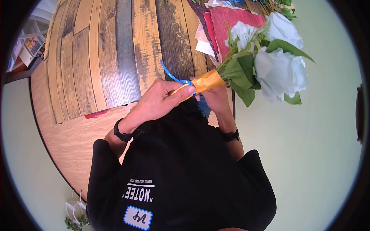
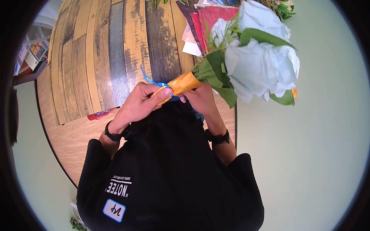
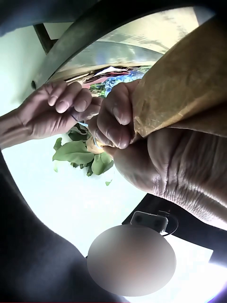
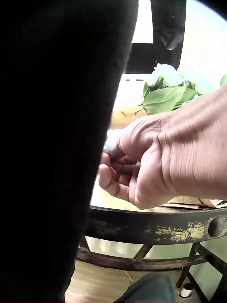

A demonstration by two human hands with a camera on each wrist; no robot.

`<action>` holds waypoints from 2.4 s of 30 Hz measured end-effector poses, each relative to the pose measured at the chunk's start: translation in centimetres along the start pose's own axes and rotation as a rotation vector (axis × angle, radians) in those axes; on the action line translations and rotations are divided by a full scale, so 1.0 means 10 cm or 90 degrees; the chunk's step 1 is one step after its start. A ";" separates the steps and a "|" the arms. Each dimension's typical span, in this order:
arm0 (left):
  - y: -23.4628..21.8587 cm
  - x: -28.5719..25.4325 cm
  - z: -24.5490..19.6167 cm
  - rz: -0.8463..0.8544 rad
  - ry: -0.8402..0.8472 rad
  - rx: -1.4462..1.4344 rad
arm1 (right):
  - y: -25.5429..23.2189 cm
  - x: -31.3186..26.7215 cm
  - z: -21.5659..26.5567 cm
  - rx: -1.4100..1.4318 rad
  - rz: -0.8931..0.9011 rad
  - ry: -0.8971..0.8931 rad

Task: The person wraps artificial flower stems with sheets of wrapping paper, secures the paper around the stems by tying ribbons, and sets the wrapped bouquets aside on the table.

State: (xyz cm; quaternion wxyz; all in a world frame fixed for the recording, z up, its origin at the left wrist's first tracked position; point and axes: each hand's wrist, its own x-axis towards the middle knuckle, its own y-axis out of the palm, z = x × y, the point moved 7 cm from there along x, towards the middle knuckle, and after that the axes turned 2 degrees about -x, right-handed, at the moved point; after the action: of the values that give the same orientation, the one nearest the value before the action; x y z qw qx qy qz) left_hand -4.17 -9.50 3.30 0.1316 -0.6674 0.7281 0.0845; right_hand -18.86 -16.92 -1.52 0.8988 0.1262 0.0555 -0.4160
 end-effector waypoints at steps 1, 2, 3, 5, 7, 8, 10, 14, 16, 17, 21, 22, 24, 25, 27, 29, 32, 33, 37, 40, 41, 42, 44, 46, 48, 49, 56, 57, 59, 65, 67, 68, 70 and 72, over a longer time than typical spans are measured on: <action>-0.03 0.01 -0.02 -0.009 0.000 0.000 | -0.01 0.01 0.00 -0.002 -0.002 -0.013; -0.04 0.02 -0.05 -0.014 0.007 0.008 | -0.02 0.02 -0.04 0.022 0.001 -0.024; -0.05 0.03 -0.07 -0.013 0.006 0.010 | -0.02 0.02 -0.04 0.024 0.000 -0.025; -0.03 0.04 -0.08 0.013 -0.020 -0.014 | -0.08 0.02 -0.01 0.045 -0.077 -0.038; 0.03 0.05 0.00 0.025 -0.036 -0.019 | -0.13 0.06 -0.04 -0.003 -0.156 -0.052; 0.05 0.05 0.05 0.036 -0.051 -0.024 | -0.21 0.07 -0.03 -0.053 -0.235 -0.067; 0.08 0.06 0.06 0.058 -0.051 -0.017 | -0.23 0.16 -0.09 0.001 -0.225 -0.050; 0.17 0.09 0.07 0.104 -0.031 -0.012 | -0.16 0.26 -0.02 0.036 -0.214 -0.018; 0.19 0.10 0.08 0.113 -0.028 -0.022 | -0.16 0.30 -0.03 0.031 -0.217 -0.001; 0.21 0.11 0.10 0.116 -0.025 -0.029 | -0.15 0.33 -0.02 0.016 -0.207 -0.004; 0.22 0.11 0.10 0.117 -0.029 -0.050 | -0.12 0.41 -0.02 0.008 -0.150 -0.054; 0.21 0.12 0.10 0.116 -0.029 -0.051 | -0.13 0.43 -0.03 0.008 -0.150 -0.054; 0.20 0.13 0.11 0.118 -0.043 -0.042 | -0.21 0.41 0.18 -0.130 -0.221 -0.224; 0.18 0.13 0.10 0.117 -0.043 -0.043 | -0.25 0.41 0.17 -0.130 -0.220 -0.225; 0.17 0.13 0.12 0.129 -0.064 -0.039 | -0.35 0.36 0.26 -0.193 -0.187 -0.297; 0.17 0.13 0.13 0.124 -0.069 -0.046 | -0.42 0.32 0.32 -0.154 -0.091 -0.260; 0.17 0.12 0.09 0.117 -0.078 -0.041 | -0.26 0.35 0.22 0.174 0.141 -0.041; 0.17 0.11 0.08 0.113 -0.082 -0.030 | -0.23 0.39 0.18 0.088 0.189 0.003; 0.20 0.11 0.09 0.119 -0.085 -0.071 | 0.04 0.53 0.16 0.072 0.406 0.135; 0.22 0.09 0.08 0.152 -0.108 -0.086 | 0.21 0.52 0.26 0.071 0.503 0.234; 0.22 0.09 0.10 0.161 -0.126 -0.077 | 0.23 0.55 0.33 0.071 0.503 0.234; 0.22 0.08 0.12 0.168 -0.144 -0.068 | 0.25 0.57 0.37 -0.011 0.524 0.228; 0.22 0.08 0.15 0.158 -0.150 -0.046 | 0.27 0.60 0.40 -0.094 0.546 0.220; 0.21 0.09 0.16 0.149 -0.156 -0.025 | 0.28 0.60 0.38 -0.107 0.571 0.243; 0.21 0.10 0.13 0.134 -0.149 -0.028 | 0.29 0.61 0.38 -0.082 0.552 0.252; 0.20 0.10 0.14 0.133 -0.150 -0.029 | 0.30 0.62 0.38 -0.056 0.532 0.259; 0.19 0.11 0.21 0.138 -0.161 -0.056 | 0.27 0.66 0.13 0.111 0.532 0.231; 0.19 0.11 0.22 0.141 -0.162 -0.063 | 0.28 0.65 0.13 0.203 0.542 0.232; 0.19 0.11 0.19 0.143 -0.162 -0.070 | 0.31 0.65 0.15 0.296 0.550 0.233; 0.23 0.11 0.22 0.164 -0.162 -0.083 | 0.34 0.63 0.19 0.429 0.503 0.196; 0.24 0.11 0.22 0.167 -0.154 -0.090 | 0.34 0.64 0.21 0.456 0.473 0.187; 0.24 0.10 0.21 0.162 -0.150 -0.090 | 0.34 0.65 0.20 0.456 0.472 0.186; 0.23 0.09 0.20 0.158 -0.146 -0.090 | 0.37 0.65 0.22 0.476 0.543 0.157; 0.23 0.08 0.19 0.163 -0.140 -0.108 | 0.36 0.67 0.18 0.506 0.538 0.137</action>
State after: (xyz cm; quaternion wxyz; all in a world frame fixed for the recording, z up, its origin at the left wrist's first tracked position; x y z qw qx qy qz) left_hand -6.40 -9.45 1.11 0.1416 -0.5648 0.7786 0.2339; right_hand -11.83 -20.09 -0.46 0.8597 0.5061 -0.0686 0.0048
